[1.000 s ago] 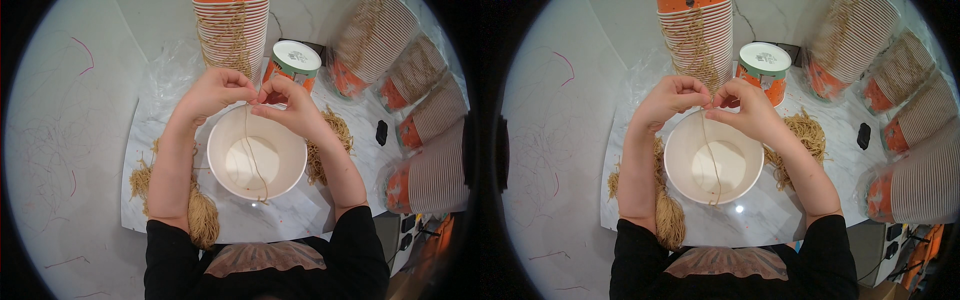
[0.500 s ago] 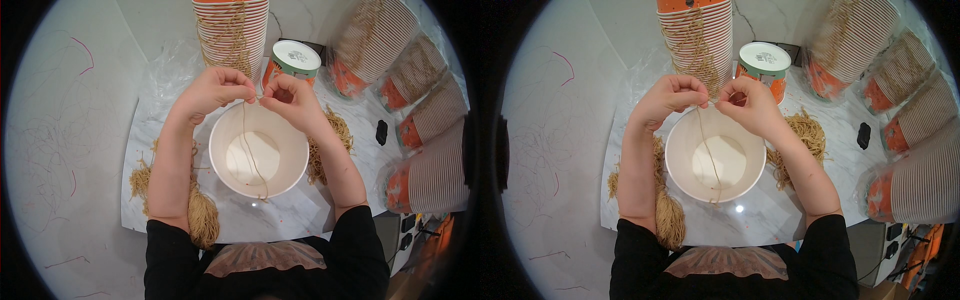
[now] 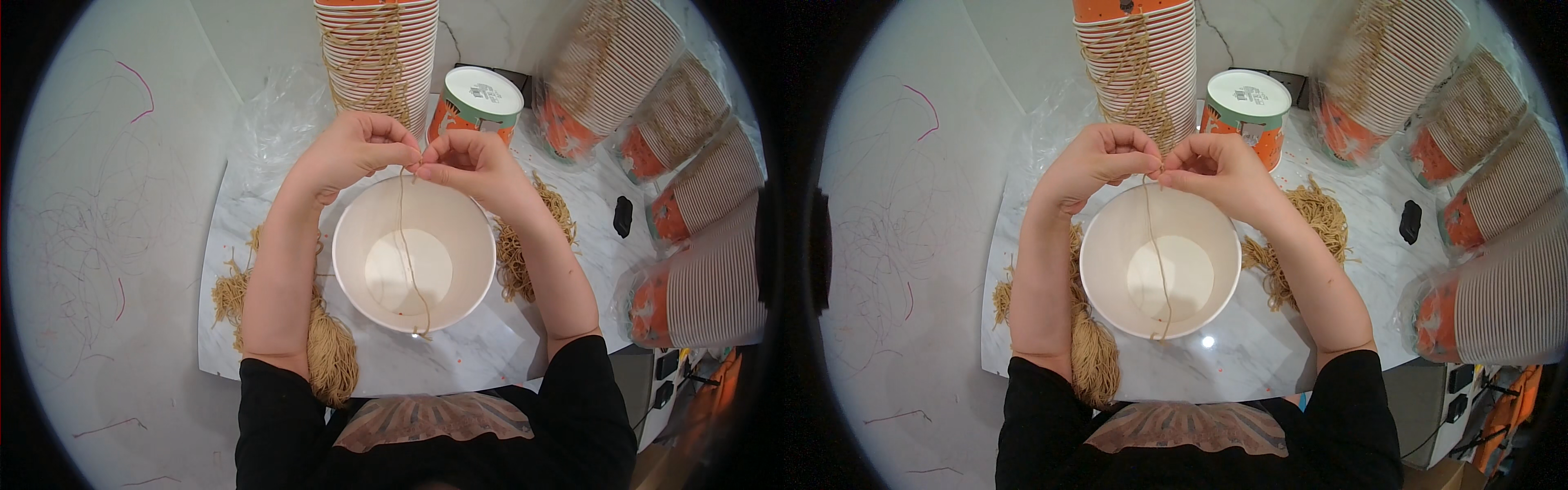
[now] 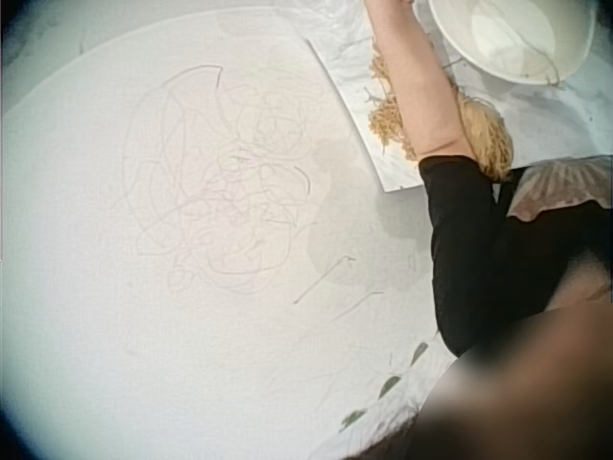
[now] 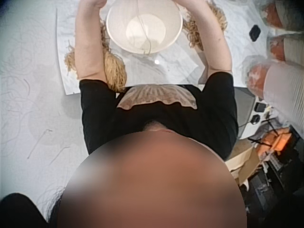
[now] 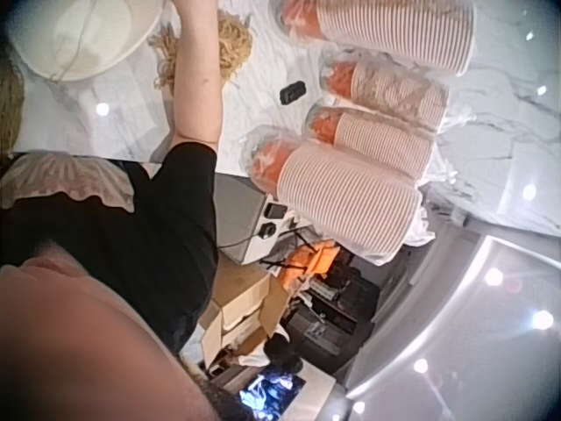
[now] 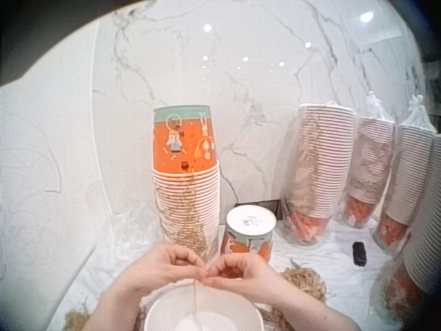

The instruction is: Threading and tying string handles through pre-punched holes in paper cups.

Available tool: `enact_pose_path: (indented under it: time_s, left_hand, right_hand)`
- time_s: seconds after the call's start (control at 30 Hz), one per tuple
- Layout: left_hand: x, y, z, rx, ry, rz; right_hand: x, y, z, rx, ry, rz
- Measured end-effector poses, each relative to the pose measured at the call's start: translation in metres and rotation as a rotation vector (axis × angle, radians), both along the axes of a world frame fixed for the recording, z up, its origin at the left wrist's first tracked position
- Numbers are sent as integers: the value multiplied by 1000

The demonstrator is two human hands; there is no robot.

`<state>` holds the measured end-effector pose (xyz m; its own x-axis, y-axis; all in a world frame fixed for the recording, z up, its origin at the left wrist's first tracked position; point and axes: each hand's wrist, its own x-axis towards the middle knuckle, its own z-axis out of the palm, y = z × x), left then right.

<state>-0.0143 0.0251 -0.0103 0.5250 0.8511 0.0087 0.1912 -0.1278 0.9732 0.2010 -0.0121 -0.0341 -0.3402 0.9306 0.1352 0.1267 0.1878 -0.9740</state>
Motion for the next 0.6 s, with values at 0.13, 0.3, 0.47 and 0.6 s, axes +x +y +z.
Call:
enact_pose_path:
  time_s: [0.13, 0.3, 0.47, 0.6]
  left_hand:
    - [0, -2, 4, -9, 2, 0]
    - [1, -2, 3, -27, -18, -16]
    - [0, -2, 4, -7, 13, -36]
    - [-2, -2, 5, 10, 8, -23]
  right_hand:
    - [3, 0, 0, -7, -18, -2]
    - [-2, 1, -5, 158, -80, 7]
    - [-2, 0, -3, 182, -110, -52]
    - [1, 2, -5, 191, -139, -88]
